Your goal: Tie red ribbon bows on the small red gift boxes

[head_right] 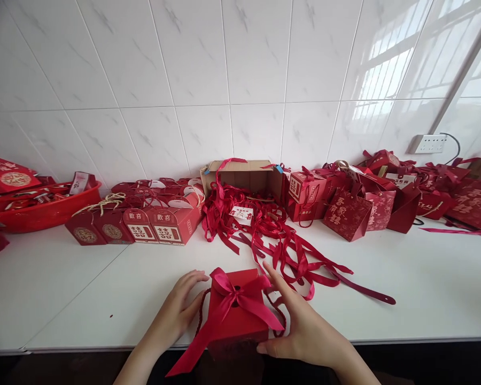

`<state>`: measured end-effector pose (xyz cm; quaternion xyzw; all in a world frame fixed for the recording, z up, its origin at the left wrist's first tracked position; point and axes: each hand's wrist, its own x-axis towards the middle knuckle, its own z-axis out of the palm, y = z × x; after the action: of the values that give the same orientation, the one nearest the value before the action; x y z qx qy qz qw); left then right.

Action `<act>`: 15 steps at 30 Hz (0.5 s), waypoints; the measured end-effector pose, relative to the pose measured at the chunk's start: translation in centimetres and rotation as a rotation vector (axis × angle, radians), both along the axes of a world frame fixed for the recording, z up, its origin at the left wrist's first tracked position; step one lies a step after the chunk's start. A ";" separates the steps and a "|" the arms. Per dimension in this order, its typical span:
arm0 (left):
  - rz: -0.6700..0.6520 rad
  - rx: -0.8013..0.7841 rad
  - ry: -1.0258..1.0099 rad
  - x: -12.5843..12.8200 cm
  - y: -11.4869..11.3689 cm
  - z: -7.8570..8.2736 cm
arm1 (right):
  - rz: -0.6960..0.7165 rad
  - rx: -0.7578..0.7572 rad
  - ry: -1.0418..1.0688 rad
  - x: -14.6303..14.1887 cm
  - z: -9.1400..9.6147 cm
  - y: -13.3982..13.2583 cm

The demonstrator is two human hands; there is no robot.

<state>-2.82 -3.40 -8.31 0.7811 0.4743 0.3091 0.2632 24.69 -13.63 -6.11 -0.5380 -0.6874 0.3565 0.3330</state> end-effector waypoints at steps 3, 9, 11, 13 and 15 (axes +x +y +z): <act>0.006 0.016 0.029 0.0 -0.1 0.0 | -0.027 0.019 0.055 0.7 0.4 -0.7; 0.032 0.011 0.074 0.0 -0.1 0.0 | -0.321 0.118 0.322 5.3 1.2 -1.1; 0.029 0.008 0.080 0.0 0.0 0.0 | -0.565 0.186 0.391 7.5 1.6 -1.0; 0.029 0.013 0.080 0.0 0.0 0.0 | -0.901 0.220 0.384 9.4 2.0 -1.0; 0.029 0.019 0.077 0.0 0.1 -0.1 | -1.234 0.241 0.293 10.9 1.8 -1.1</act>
<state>-2.82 -3.32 -8.39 0.7880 0.4923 0.2874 0.2327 35.62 -14.77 -4.33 -0.7390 -0.2345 0.0893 0.6252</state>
